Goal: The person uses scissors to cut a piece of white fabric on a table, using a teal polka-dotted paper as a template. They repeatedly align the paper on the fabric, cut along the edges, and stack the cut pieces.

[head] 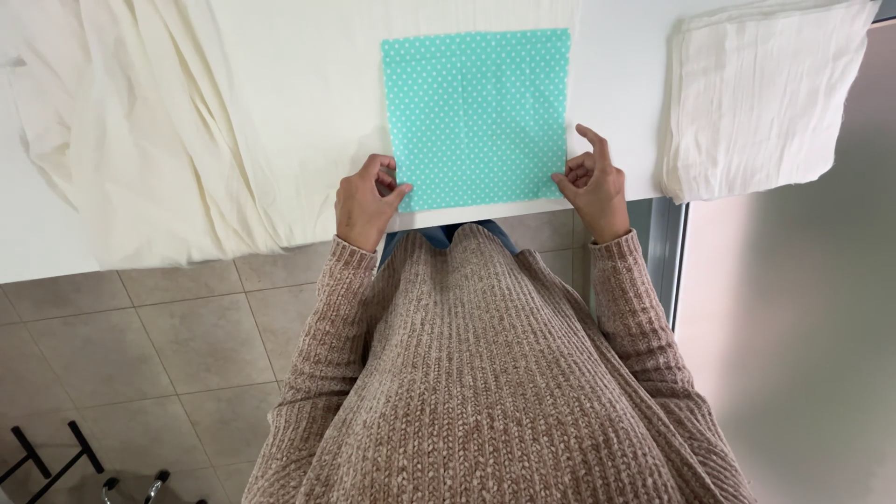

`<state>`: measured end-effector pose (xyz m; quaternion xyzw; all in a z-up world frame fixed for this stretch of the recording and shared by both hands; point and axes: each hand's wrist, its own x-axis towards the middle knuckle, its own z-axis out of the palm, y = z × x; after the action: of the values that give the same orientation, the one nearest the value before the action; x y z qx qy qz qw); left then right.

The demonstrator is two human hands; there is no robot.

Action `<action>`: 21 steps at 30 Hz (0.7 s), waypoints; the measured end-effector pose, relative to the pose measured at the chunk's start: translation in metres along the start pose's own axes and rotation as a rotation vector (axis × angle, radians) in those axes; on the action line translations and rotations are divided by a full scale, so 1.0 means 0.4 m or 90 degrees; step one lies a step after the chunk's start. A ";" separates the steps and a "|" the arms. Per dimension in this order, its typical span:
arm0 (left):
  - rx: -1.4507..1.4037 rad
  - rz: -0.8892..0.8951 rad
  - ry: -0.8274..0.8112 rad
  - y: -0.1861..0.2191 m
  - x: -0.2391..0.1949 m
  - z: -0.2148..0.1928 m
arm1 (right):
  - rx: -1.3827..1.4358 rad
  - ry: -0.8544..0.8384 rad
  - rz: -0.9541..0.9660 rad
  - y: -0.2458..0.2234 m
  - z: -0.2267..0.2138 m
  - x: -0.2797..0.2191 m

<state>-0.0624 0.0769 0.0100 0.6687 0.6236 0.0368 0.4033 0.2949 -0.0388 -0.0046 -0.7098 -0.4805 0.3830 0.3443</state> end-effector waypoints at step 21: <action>0.056 0.038 -0.027 0.005 0.135 -0.036 | -0.051 0.038 -0.096 0.048 -0.008 0.167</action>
<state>-0.0569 0.1309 -0.0039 0.7047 0.5957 0.0071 0.3854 0.3221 0.0181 -0.0337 -0.6961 -0.5370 0.3153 0.3573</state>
